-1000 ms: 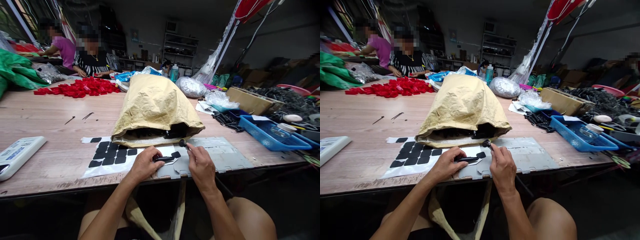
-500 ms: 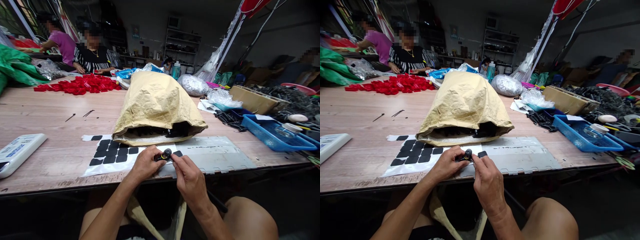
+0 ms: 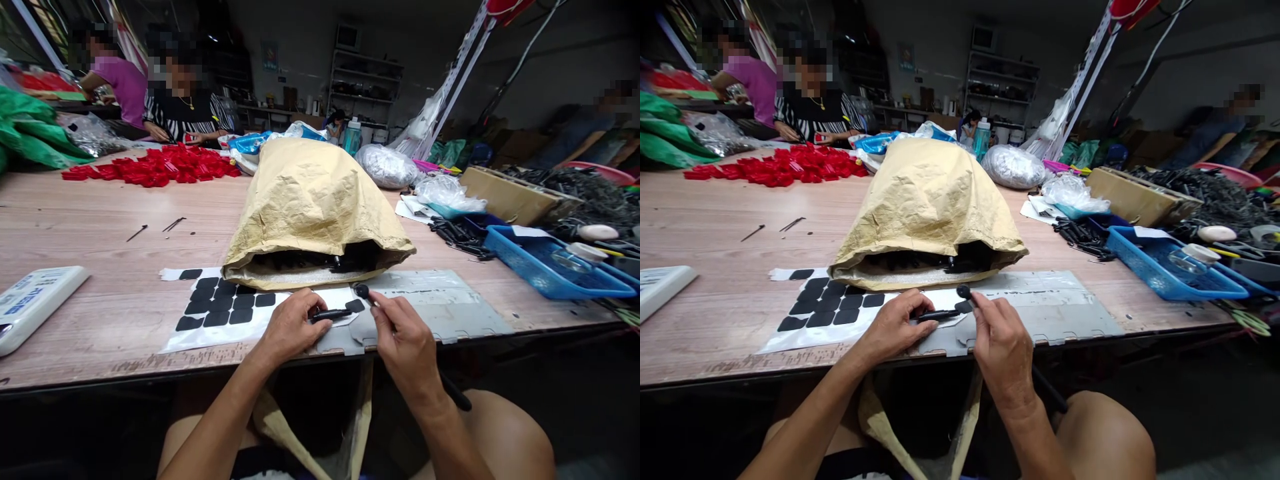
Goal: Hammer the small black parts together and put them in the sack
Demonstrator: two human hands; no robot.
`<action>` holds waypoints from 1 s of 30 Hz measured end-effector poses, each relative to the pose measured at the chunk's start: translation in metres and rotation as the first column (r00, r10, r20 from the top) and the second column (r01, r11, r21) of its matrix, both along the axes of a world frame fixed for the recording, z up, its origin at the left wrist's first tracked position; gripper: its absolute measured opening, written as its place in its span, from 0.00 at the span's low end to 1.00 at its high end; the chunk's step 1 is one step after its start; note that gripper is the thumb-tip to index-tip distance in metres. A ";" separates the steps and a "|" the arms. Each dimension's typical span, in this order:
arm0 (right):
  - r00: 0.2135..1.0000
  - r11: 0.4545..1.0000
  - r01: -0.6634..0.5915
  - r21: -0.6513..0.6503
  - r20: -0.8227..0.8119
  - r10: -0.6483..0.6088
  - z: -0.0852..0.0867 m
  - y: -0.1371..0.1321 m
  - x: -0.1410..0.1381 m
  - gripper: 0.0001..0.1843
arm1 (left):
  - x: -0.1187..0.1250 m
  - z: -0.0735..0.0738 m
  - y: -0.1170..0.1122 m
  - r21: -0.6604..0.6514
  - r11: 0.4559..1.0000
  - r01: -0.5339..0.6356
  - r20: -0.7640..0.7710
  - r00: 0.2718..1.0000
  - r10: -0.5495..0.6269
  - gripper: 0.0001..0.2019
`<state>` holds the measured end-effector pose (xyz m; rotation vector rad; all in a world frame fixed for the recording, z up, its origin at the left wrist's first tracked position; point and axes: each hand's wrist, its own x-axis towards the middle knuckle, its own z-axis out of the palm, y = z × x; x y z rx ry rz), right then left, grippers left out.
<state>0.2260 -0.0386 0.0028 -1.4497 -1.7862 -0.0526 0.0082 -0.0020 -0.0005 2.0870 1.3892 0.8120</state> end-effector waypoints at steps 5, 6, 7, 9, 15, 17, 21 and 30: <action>0.975 0.983 0.181 -0.037 0.136 -0.174 -0.010 0.034 0.036 0.15 | 0.000 -0.001 -0.001 0.025 1.000 0.001 -0.009 1.000 0.000 0.12; 0.967 0.978 0.203 -0.045 0.166 -0.193 -0.014 0.039 0.041 0.14 | 0.000 -0.002 -0.001 0.025 1.000 0.004 -0.010 1.000 -0.004 0.13; 0.959 0.975 0.219 -0.048 0.193 -0.206 -0.018 0.042 0.044 0.14 | -0.001 -0.002 -0.001 0.020 1.000 0.009 -0.011 1.000 -0.009 0.13; 0.947 0.969 0.242 -0.046 0.230 -0.225 -0.024 0.045 0.047 0.13 | -0.002 -0.003 0.000 0.006 1.000 0.019 -0.009 1.000 -0.019 0.11; 0.930 0.959 0.282 -0.041 0.258 -0.262 -0.027 0.042 0.043 0.12 | -0.004 0.000 0.002 -0.026 0.998 0.055 0.006 0.998 -0.054 0.07; 0.929 0.959 0.282 -0.035 0.257 -0.264 -0.026 0.042 0.043 0.12 | -0.004 0.001 0.001 -0.033 0.998 0.056 0.013 0.998 -0.056 0.07; 0.929 0.958 0.283 -0.038 0.260 -0.264 -0.026 0.042 0.043 0.12 | -0.003 0.000 0.000 -0.038 0.998 0.048 0.008 0.999 -0.048 0.08; 0.929 0.957 0.289 -0.031 0.249 -0.273 -0.027 0.042 0.042 0.12 | -0.001 0.015 -0.021 -0.058 0.964 0.258 0.134 0.959 -0.248 0.07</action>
